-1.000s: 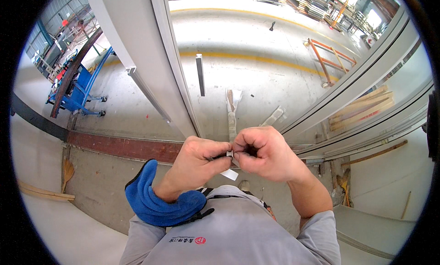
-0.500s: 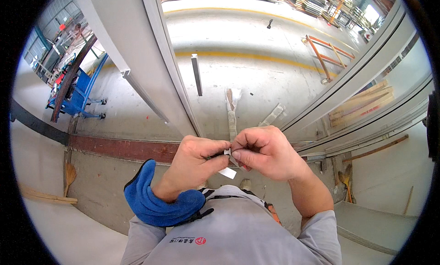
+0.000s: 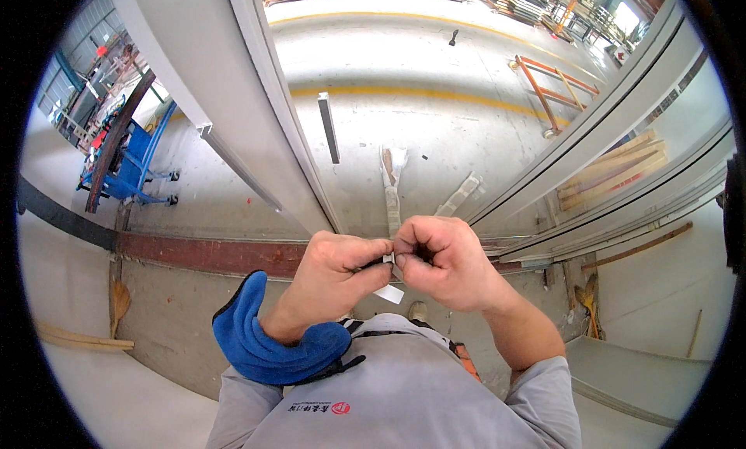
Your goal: The person wipes a metal door frame with a blue cloth, applies a component to the frame, and fits a metal strip into a groove by hand.
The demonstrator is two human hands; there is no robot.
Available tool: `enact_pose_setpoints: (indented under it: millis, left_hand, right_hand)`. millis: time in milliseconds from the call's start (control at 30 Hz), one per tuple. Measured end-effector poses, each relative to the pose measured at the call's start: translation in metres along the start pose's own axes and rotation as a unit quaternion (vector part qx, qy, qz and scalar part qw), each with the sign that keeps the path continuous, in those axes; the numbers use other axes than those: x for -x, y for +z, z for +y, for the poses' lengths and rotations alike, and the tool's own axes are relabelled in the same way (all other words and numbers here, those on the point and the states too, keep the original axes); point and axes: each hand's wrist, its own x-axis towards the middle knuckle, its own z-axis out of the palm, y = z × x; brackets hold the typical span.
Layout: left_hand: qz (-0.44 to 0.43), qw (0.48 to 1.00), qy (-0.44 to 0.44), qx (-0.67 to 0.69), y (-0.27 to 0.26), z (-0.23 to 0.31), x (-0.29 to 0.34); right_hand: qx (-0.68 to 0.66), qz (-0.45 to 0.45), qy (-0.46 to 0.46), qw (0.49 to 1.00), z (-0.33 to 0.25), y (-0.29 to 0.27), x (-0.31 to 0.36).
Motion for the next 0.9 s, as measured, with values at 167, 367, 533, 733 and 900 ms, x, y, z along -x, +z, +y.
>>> enact_pose_setpoints:
  millis: [167, 367, 533, 733, 900]
  left_hand:
    - [-0.006, 1.000, 0.002, -0.009, 0.000, 0.002, -0.002]
    - [-0.010, 0.998, 0.020, -0.053, -0.002, 0.006, -0.005]
    - [0.003, 0.999, 0.022, -0.035, -0.001, 0.002, -0.004]
    - [0.006, 0.996, 0.054, -0.067, -0.002, 0.001, -0.007]
    - [0.003, 0.995, 0.063, -0.078, -0.001, 0.006, -0.010]
  right_hand:
    - [-0.062, 0.007, 0.041, 0.997, 0.007, 0.002, 0.004]
    - [-0.148, 0.010, 0.098, 0.984, 0.010, 0.001, 0.006]
    - [-0.133, -0.003, 0.115, 0.984, 0.003, -0.006, 0.003]
    - [-0.107, -0.016, 0.123, 0.986, -0.003, -0.011, -0.002]
    - [-0.126, -0.002, 0.126, 0.984, -0.003, -0.010, -0.004]
